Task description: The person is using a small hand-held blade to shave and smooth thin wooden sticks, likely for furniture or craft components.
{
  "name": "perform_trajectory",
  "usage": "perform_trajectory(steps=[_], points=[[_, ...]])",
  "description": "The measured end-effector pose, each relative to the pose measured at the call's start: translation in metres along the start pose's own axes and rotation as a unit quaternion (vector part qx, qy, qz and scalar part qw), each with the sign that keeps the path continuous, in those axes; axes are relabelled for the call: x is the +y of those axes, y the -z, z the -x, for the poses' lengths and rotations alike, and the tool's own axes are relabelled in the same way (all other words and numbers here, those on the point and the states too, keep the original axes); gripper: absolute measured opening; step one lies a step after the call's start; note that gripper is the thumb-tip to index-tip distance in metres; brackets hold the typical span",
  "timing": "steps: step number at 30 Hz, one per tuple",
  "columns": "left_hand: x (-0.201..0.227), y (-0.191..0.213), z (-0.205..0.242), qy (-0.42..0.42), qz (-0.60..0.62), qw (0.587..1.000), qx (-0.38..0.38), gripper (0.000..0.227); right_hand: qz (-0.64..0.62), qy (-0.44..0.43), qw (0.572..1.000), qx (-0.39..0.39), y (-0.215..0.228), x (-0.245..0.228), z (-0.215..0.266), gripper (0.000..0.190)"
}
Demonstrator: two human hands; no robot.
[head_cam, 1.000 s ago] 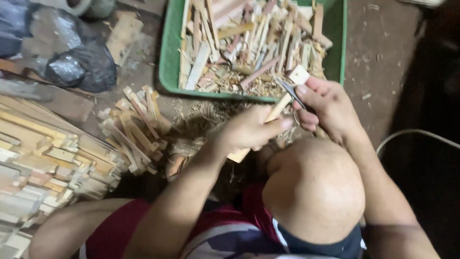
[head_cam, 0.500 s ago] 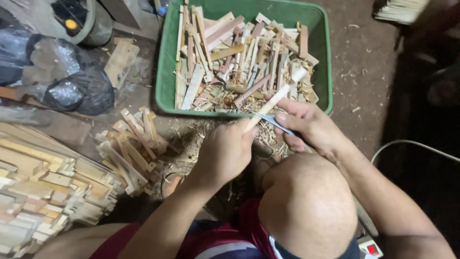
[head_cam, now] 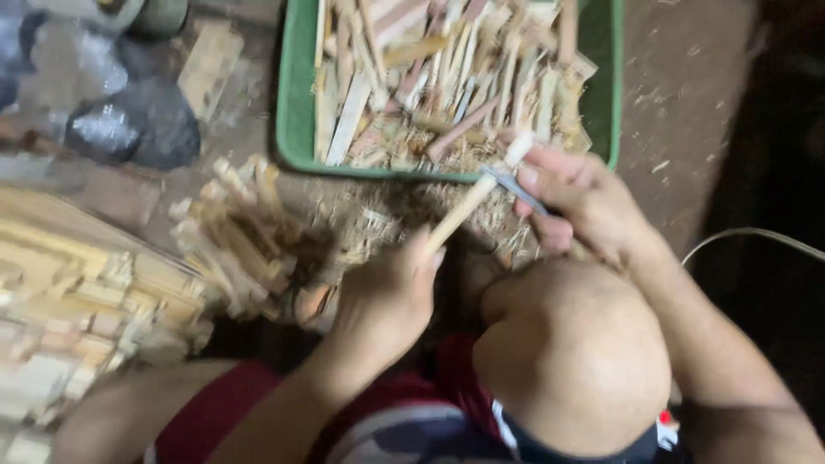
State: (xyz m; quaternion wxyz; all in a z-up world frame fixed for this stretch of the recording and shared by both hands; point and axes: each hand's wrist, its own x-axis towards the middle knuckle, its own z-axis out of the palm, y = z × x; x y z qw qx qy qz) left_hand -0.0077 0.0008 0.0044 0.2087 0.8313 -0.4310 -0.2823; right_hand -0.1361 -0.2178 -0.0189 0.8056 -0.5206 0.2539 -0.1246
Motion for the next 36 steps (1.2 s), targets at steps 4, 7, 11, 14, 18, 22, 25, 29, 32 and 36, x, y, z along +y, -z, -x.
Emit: perform_trajectory(steps=[4,7,11,14,18,22,25,29,32,36], points=[[0.01,-0.004,-0.026,-0.053,0.021,0.994,0.095,0.028,0.026,0.009,0.999,-0.045,0.002,0.006,-0.004,0.041],[0.002,-0.006,-0.008,-0.065,-0.029,0.995,0.067,0.027,-0.015,-0.027,0.999,-0.025,0.013,0.013,0.0,0.038],[-0.014,-0.015,0.024,-0.085,-0.071,0.99,0.086,0.022,-0.005,-0.03,0.999,-0.017,0.014,0.02,0.007,0.023],[-0.003,-0.017,0.001,-0.071,-0.068,0.989,0.112,0.024,-0.008,-0.02,1.0,-0.01,0.012,0.016,-0.003,0.026],[0.017,-0.014,-0.017,-0.058,-0.071,0.99,0.109,0.031,0.004,-0.036,0.999,-0.006,0.005,0.013,0.002,0.037],[-0.008,-0.03,0.014,-0.066,-0.125,0.984,0.105,0.025,-0.022,-0.041,0.999,-0.001,0.04,0.033,-0.001,0.021],[-0.007,-0.034,0.009,-0.042,-0.115,0.987,0.107,0.026,-0.018,-0.059,0.998,0.005,0.032,0.034,-0.007,0.019],[0.013,-0.044,-0.023,-0.059,-0.147,0.959,0.236,0.031,0.007,-0.017,1.0,-0.019,0.008,0.008,-0.003,0.024],[0.012,-0.042,-0.015,-0.085,-0.182,0.941,0.271,0.031,-0.021,-0.028,0.999,-0.006,0.016,0.017,-0.004,0.023],[0.004,-0.041,0.015,-0.083,-0.2,0.946,0.242,0.03,-0.045,-0.033,0.998,0.0,0.021,0.014,0.006,0.013]])
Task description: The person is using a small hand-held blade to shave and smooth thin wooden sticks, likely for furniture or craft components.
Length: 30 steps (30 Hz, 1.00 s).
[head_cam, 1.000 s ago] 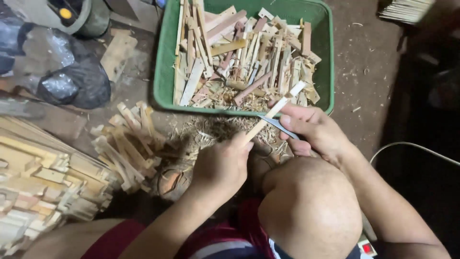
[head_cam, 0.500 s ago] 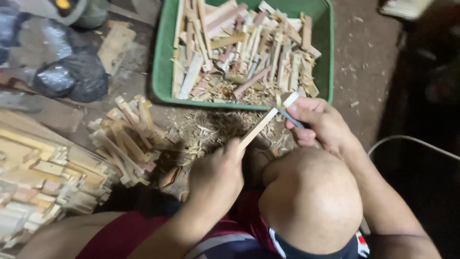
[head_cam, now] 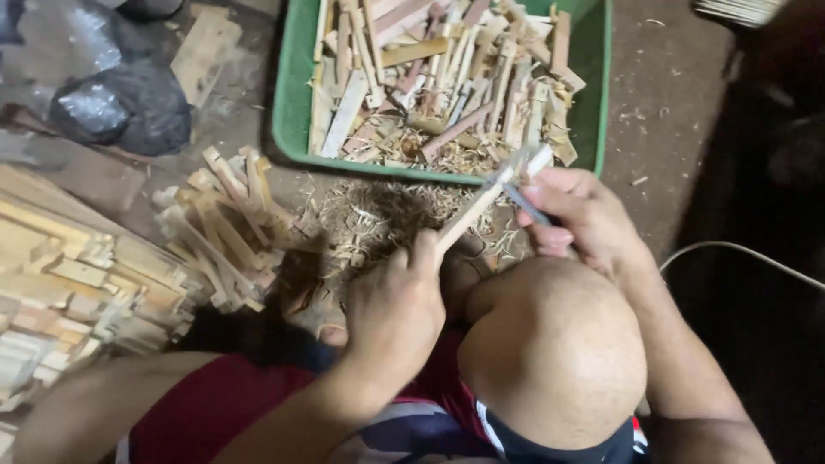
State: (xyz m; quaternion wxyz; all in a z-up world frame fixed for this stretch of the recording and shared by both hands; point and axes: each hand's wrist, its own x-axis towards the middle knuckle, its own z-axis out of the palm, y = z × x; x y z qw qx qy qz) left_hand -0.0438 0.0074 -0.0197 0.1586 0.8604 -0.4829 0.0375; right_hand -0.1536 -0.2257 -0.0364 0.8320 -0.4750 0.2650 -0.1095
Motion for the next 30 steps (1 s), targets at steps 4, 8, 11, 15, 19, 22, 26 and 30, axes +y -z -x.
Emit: perform_trajectory(steps=[4,8,11,15,19,22,26,30], points=[[-0.001,0.003,0.001,0.063,0.043,0.996,-0.042,0.014,-0.095,-0.046,0.994,-0.003,0.01,0.009,-0.006,0.013],[-0.025,0.004,-0.034,0.161,0.516,0.795,-0.277,0.035,-0.215,0.028,0.969,-0.121,0.039,0.043,-0.026,0.037],[-0.037,0.014,-0.051,0.189,0.681,0.618,-0.345,0.055,-0.322,0.03,0.923,-0.209,0.036,0.04,-0.034,0.038],[-0.062,-0.007,-0.053,0.187,0.686,0.63,-0.311,0.052,-0.213,0.059,0.97,-0.105,0.033,0.032,-0.026,0.034],[-0.054,0.003,-0.053,0.218,0.684,0.653,-0.241,0.046,-0.175,0.053,0.981,-0.068,0.028,0.025,-0.022,0.035],[-0.05,-0.017,-0.047,0.223,0.681,0.674,-0.178,0.035,-0.174,0.052,0.981,-0.072,0.005,0.008,-0.015,0.036],[-0.042,-0.017,-0.05,0.208,0.633,0.727,-0.168,0.028,-0.121,0.027,0.991,-0.059,-0.004,-0.001,-0.011,0.014],[-0.044,-0.029,-0.05,0.239,0.693,0.676,-0.075,0.029,-0.135,0.038,0.989,-0.04,-0.002,0.0,-0.008,0.024]])
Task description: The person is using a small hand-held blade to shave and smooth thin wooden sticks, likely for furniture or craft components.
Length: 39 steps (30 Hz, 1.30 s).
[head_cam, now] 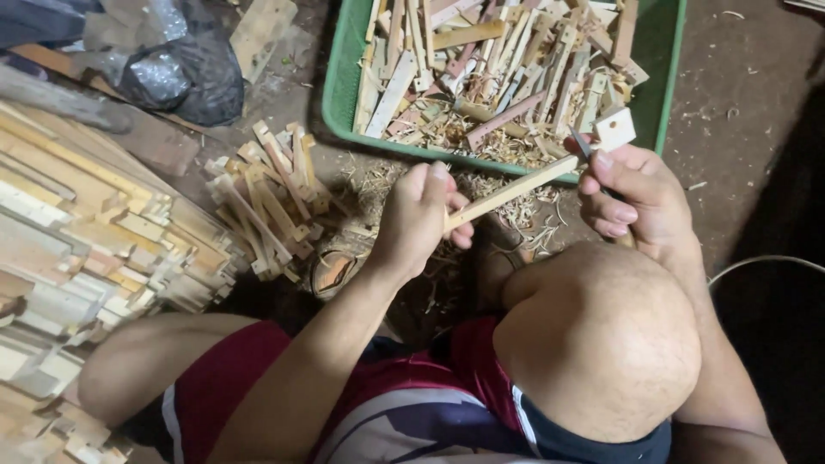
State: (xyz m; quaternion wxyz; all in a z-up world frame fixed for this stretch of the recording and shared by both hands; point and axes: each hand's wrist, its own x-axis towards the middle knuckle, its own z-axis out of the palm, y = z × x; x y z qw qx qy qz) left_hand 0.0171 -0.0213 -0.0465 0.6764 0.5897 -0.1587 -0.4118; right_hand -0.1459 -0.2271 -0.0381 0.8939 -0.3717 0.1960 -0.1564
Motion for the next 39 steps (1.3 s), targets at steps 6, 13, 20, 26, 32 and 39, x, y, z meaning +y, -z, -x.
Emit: perform_trajectory(steps=[6,13,20,26,32,39], points=[[0.01,0.016,0.003,-0.108,-0.091,0.987,0.071,0.031,-0.007,0.013,1.0,0.01,0.005,-0.003,0.003,0.025],[0.029,0.005,0.027,-0.17,-0.334,0.92,-0.115,0.012,-0.003,0.023,1.0,0.012,0.002,-0.005,0.003,0.025],[-0.004,-0.003,0.028,-0.316,-0.426,0.847,-0.04,0.005,0.046,0.036,0.997,0.042,0.002,-0.003,0.004,0.014],[-0.014,-0.005,0.031,-0.239,-0.321,0.916,0.024,0.005,0.045,0.035,0.997,0.056,0.0,-0.003,0.001,0.014],[-0.006,0.002,0.018,-0.327,-0.382,0.855,0.13,0.004,0.045,-0.005,0.998,0.038,0.017,-0.003,-0.003,0.015],[-0.006,0.008,-0.01,-0.373,-0.605,0.698,0.087,0.02,0.117,0.019,0.992,0.035,0.006,-0.008,-0.002,0.016]])
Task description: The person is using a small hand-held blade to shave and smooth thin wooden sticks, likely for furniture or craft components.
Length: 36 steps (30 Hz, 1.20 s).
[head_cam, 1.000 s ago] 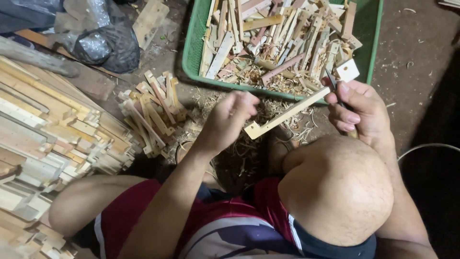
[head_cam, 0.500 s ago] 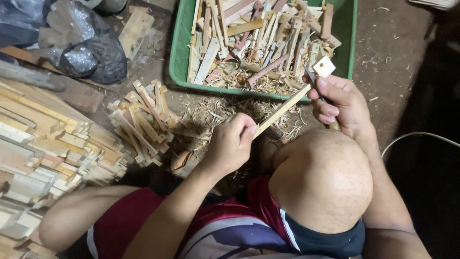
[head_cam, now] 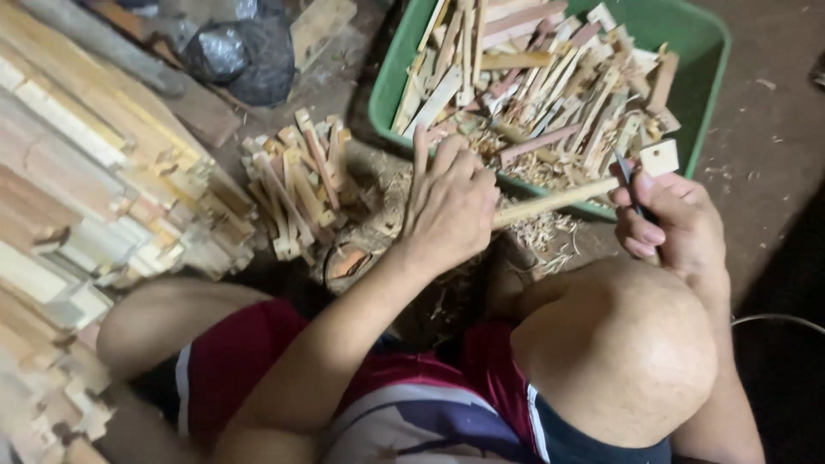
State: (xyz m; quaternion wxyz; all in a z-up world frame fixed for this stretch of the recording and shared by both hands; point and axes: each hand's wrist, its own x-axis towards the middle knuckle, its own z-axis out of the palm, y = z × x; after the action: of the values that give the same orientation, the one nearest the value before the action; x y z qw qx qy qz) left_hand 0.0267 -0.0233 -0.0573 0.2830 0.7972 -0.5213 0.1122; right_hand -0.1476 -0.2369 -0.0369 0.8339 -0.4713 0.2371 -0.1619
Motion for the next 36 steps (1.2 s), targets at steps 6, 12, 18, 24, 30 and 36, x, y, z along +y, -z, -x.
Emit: perform_trajectory(steps=[6,12,18,24,30,36], points=[[0.048,-0.005,0.008,0.176,0.375,0.869,-0.272,0.011,-0.042,-0.041,0.998,0.004,-0.005,0.008,-0.012,0.024],[0.018,-0.017,0.03,0.349,0.321,0.865,-0.165,0.016,-0.066,-0.046,0.996,-0.029,-0.007,0.01,-0.023,0.039],[-0.105,0.005,0.087,0.58,0.134,0.8,-0.076,0.037,-0.097,-0.059,0.991,-0.063,0.021,0.019,-0.04,0.034],[-0.175,-0.031,0.148,0.476,-0.129,0.865,-0.09,0.051,-0.039,-0.077,0.996,-0.006,0.023,0.04,-0.066,0.035],[-0.015,-0.044,0.035,0.345,0.462,0.804,-0.147,0.041,0.025,-0.027,0.999,0.002,-0.02,0.038,-0.088,0.033],[0.058,-0.11,-0.026,0.329,0.592,0.688,-0.259,0.053,0.061,0.035,0.997,-0.032,0.002,0.048,-0.106,0.044]])
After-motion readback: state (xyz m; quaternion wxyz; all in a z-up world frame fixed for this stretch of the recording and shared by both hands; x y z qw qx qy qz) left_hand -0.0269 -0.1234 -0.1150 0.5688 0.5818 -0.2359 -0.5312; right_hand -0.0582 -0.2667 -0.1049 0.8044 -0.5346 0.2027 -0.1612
